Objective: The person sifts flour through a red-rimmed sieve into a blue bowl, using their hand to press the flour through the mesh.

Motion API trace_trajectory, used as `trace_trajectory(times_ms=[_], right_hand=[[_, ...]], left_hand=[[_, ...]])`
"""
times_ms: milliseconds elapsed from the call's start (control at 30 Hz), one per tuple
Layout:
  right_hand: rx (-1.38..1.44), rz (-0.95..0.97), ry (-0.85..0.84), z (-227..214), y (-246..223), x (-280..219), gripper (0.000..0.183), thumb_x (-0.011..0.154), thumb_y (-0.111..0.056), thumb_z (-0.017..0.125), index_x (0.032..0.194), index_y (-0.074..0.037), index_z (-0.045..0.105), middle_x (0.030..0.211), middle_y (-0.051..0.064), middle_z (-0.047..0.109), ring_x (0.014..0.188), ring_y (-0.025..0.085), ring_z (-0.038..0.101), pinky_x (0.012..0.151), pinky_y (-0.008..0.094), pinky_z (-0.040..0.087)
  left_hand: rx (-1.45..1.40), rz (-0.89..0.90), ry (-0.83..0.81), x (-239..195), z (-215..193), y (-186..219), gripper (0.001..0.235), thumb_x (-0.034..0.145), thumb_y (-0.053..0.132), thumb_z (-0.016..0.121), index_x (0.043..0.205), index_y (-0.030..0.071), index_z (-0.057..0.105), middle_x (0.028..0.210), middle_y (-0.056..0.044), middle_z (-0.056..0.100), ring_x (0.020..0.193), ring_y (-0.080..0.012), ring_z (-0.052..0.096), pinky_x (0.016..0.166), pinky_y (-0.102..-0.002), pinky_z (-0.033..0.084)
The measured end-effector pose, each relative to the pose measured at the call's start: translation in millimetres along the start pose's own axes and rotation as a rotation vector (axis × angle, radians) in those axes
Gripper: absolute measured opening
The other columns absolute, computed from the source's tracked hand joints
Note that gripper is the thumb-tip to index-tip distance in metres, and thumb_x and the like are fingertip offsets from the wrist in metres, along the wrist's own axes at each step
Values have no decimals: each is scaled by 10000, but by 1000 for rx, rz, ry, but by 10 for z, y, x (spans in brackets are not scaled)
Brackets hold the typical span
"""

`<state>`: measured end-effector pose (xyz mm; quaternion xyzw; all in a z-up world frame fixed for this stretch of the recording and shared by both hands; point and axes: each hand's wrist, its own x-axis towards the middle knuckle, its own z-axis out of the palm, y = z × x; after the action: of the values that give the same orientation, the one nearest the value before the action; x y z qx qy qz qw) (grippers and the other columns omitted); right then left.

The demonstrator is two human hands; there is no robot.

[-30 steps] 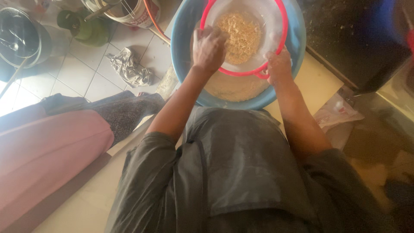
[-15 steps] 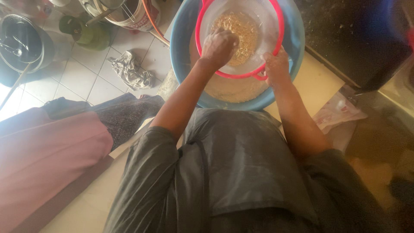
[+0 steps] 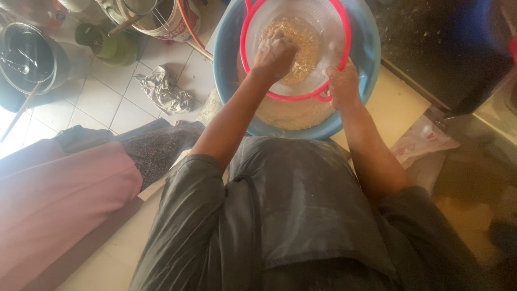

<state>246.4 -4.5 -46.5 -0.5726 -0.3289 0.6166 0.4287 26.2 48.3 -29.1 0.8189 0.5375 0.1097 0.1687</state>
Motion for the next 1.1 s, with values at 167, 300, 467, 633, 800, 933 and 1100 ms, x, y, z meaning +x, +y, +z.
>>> trace_trajectory(times_ms=[167, 300, 467, 633, 800, 933, 1100], right_hand=[[54, 24, 78, -123, 212, 155, 364, 912, -29, 581, 1263, -122, 610, 887, -11, 616, 550, 82, 501, 390, 264, 343], [-61, 59, 95, -189, 262, 151, 363, 876, -7, 641, 1225, -99, 621, 824, 13, 561, 532, 122, 519, 391, 294, 380], [86, 201, 40, -199, 290, 13, 361, 899, -57, 636, 1249, -144, 611, 877, 0, 624, 528, 121, 528, 400, 282, 359], [391, 249, 193, -197, 277, 62, 234, 964, -184, 649, 1173, -207, 547, 805, -10, 519, 469, 115, 451, 370, 262, 317], [163, 105, 65, -247, 433, 31, 284, 908, -45, 581, 1163, -159, 531, 832, 15, 519, 531, 143, 503, 392, 294, 396], [235, 72, 188, -176, 399, 80, 348, 865, 11, 574, 1155, -161, 489, 823, 32, 527, 585, 147, 572, 392, 268, 392], [168, 68, 113, -119, 356, 85, 325, 864, -14, 562, 1159, -151, 539, 813, 13, 558, 540, 136, 525, 388, 261, 396]], left_hand=[[-122, -10, 73, -68, -338, -75, 93, 813, 178, 689, 875, 174, 758, 899, -12, 738, 1037, -283, 644, 848, -456, 531], [-104, -89, 90, -70, -816, -500, 126, 838, 234, 698, 933, 153, 714, 915, -29, 732, 1022, -284, 662, 830, -449, 551], [-56, -235, 163, -125, -972, -1037, 338, 856, 311, 732, 1104, 100, 641, 1043, -104, 711, 1082, -317, 657, 882, -451, 539], [-131, -360, 394, 90, -935, -1326, 562, 873, 387, 766, 1274, 47, 568, 1170, -179, 691, 1142, -350, 652, 934, -453, 527], [-567, -580, 514, -374, -237, -691, 753, 915, 451, 792, 1437, -3, 494, 1365, -269, 625, 1294, -398, 595, 1042, -447, 487], [-1009, -815, 545, -594, 24, -519, 758, 969, 543, 622, 1448, -29, 489, 1423, -224, 600, 1357, -321, 558, 1126, -389, 412], [-1158, -916, 591, -553, 99, -511, 744, 981, 596, 504, 1406, -11, 568, 1369, -190, 637, 1292, -293, 579, 1092, -377, 419]])
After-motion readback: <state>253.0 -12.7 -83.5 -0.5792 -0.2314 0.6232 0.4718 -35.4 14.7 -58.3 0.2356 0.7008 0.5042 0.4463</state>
